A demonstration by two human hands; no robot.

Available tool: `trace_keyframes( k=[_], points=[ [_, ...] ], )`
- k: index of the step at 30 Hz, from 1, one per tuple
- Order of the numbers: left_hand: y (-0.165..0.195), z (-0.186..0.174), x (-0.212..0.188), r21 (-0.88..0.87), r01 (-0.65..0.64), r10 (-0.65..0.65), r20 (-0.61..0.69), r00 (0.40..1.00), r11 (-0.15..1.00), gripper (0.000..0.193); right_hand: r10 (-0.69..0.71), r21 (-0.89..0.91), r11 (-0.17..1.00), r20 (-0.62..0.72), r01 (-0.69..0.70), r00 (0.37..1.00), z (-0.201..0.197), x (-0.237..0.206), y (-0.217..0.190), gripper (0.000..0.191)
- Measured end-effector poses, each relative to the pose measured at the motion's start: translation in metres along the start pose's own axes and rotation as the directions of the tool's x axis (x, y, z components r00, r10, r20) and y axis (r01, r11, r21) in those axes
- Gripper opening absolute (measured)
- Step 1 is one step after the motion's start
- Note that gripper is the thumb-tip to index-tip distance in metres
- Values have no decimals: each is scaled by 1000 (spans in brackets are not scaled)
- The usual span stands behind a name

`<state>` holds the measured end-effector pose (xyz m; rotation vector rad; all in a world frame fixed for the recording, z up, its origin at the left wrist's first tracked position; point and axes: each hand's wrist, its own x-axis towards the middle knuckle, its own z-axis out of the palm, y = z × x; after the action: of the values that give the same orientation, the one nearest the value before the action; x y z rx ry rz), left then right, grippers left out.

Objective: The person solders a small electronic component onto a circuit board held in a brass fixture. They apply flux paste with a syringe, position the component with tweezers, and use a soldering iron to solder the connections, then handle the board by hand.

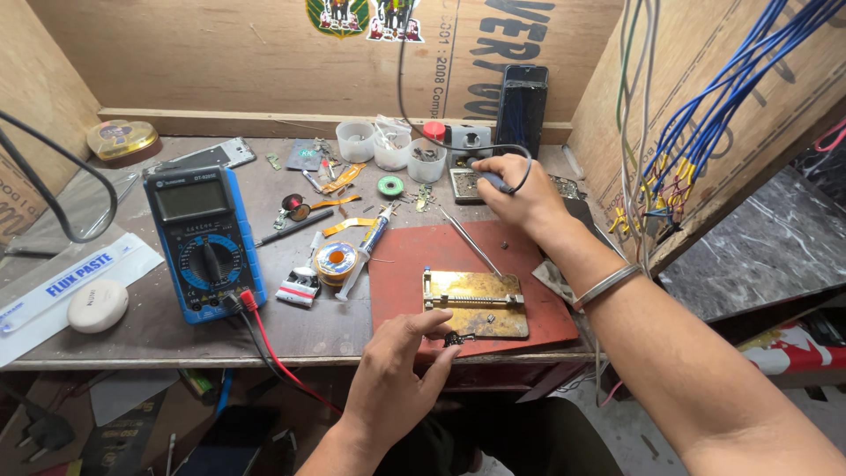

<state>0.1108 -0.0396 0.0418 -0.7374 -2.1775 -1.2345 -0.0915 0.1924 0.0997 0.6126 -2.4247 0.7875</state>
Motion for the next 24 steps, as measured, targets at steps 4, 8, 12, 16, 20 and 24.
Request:
trace_keyframes(
  k=[4,8,12,16,20,24],
  points=[
    [0,2,0,0,33,-33,19,999,999,47,202,-146,970,53,-192,978,-4,-2,-5,32],
    [1,3,2,-7,24,-24,16,1000,1000,45,191,-160,970,24,-185,981,-8,-3,-10,32],
    [1,2,2,3,27,-27,8,1000,1000,45,134,-197,972,14,-129,991,-7,-1,-11,28],
    [0,2,2,-15,25,-25,6,1000,1000,45,270,-151,953,20,-264,963,-5,-1,-14,34],
    [0,2,3,-19,-4,3,-37,999,1000,44,162,-173,972,18,-156,987,-15,-8,-29,34],
    [2,1,4,-31,-3,2,-39,999,1000,44,132,92,987,-22,-130,991,-36,-43,-51,34]
  ],
)
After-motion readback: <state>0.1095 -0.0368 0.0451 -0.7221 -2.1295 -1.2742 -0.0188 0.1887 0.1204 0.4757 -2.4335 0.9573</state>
